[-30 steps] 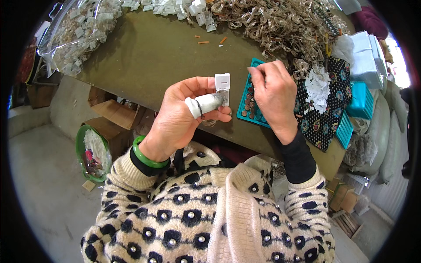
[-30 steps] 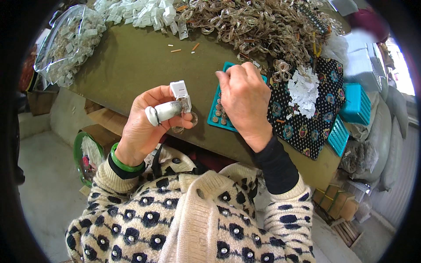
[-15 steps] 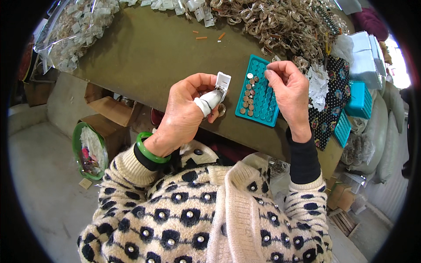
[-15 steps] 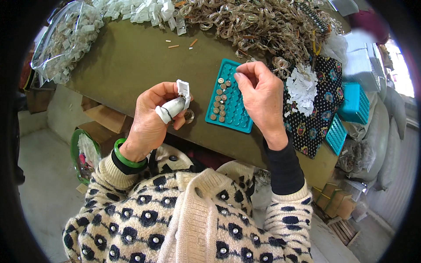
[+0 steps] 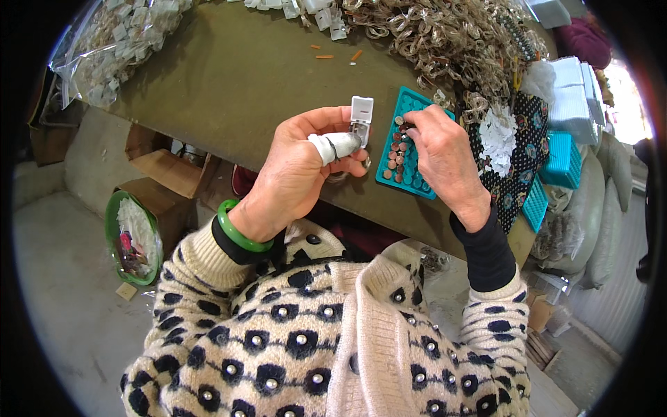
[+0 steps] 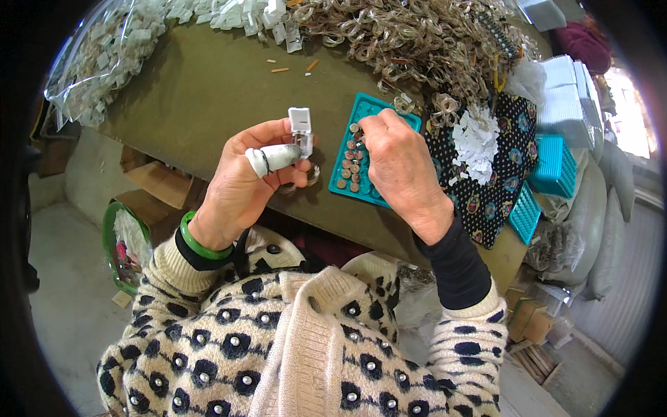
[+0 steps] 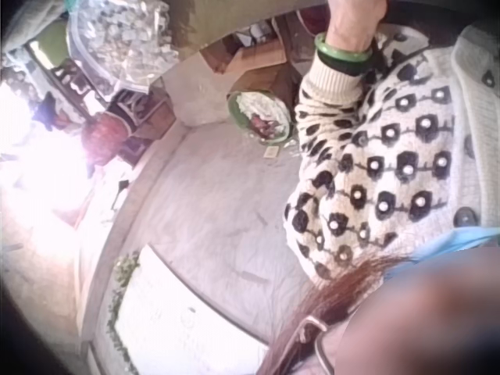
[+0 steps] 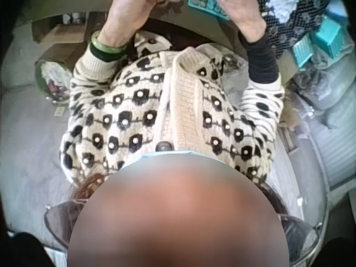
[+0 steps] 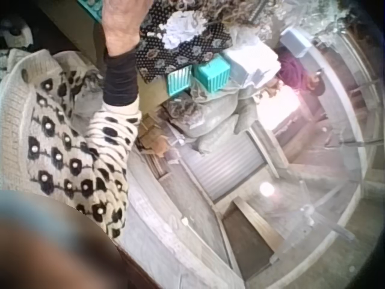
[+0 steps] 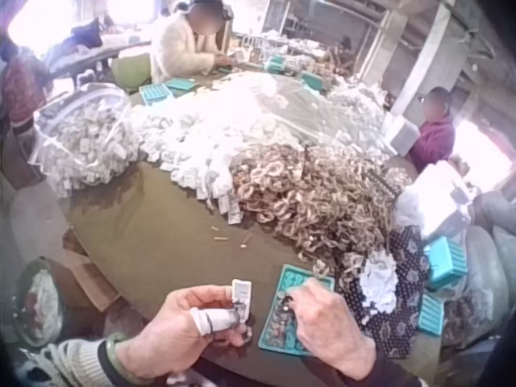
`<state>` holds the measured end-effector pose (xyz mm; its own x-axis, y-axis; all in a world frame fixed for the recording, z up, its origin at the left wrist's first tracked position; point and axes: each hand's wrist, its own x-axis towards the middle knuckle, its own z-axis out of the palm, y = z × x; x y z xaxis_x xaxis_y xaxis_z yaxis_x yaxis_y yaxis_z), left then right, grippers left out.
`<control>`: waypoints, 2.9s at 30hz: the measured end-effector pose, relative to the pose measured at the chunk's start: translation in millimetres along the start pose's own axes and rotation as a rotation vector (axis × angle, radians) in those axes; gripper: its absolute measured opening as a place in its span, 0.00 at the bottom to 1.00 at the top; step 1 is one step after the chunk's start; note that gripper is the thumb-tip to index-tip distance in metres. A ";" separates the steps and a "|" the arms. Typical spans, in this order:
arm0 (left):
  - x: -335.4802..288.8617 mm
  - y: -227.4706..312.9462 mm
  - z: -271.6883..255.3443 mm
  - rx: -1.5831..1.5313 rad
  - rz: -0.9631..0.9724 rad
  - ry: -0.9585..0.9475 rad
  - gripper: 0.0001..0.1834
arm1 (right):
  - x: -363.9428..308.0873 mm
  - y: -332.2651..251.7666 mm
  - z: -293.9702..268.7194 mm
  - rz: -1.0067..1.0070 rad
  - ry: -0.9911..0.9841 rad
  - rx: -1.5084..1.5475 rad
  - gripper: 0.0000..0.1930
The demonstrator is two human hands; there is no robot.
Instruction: The person repeatedly picks small metallic components from a blue tray and inserts them into white plastic housings held in the left hand. The person places the assembled units on the table and continues the cycle with additional components and housings.
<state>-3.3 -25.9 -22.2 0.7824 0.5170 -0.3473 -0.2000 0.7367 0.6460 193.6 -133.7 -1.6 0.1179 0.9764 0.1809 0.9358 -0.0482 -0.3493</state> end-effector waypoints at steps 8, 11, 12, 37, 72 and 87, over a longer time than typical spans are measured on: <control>-0.8 0.3 -3.9 0.013 0.007 -0.045 0.19 | 4.0 -2.0 -3.1 0.030 -0.054 -0.023 0.06; 0.6 -1.1 -3.4 0.009 0.018 -0.034 0.19 | 4.9 -3.0 -1.3 -0.003 -0.029 -0.056 0.05; 0.8 -1.5 -2.9 0.010 0.024 -0.032 0.19 | 5.2 -3.0 -1.0 -0.023 -0.026 -0.051 0.05; 0.6 -5.8 2.6 0.060 0.045 0.060 0.12 | 3.7 1.9 -7.6 0.268 0.037 0.341 0.06; -13.4 -4.0 8.8 0.128 0.108 -0.010 0.17 | -4.9 -64.7 18.1 -0.030 0.383 0.300 0.11; -12.4 -1.1 4.4 0.156 0.032 0.019 0.13 | -15.4 -59.7 10.6 0.062 0.298 0.654 0.08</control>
<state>-10.2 -35.1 -15.6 0.7656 0.5485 -0.3363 -0.1297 0.6436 0.7543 132.5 -143.6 6.8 0.3375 0.8725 0.3533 0.5445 0.1252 -0.8294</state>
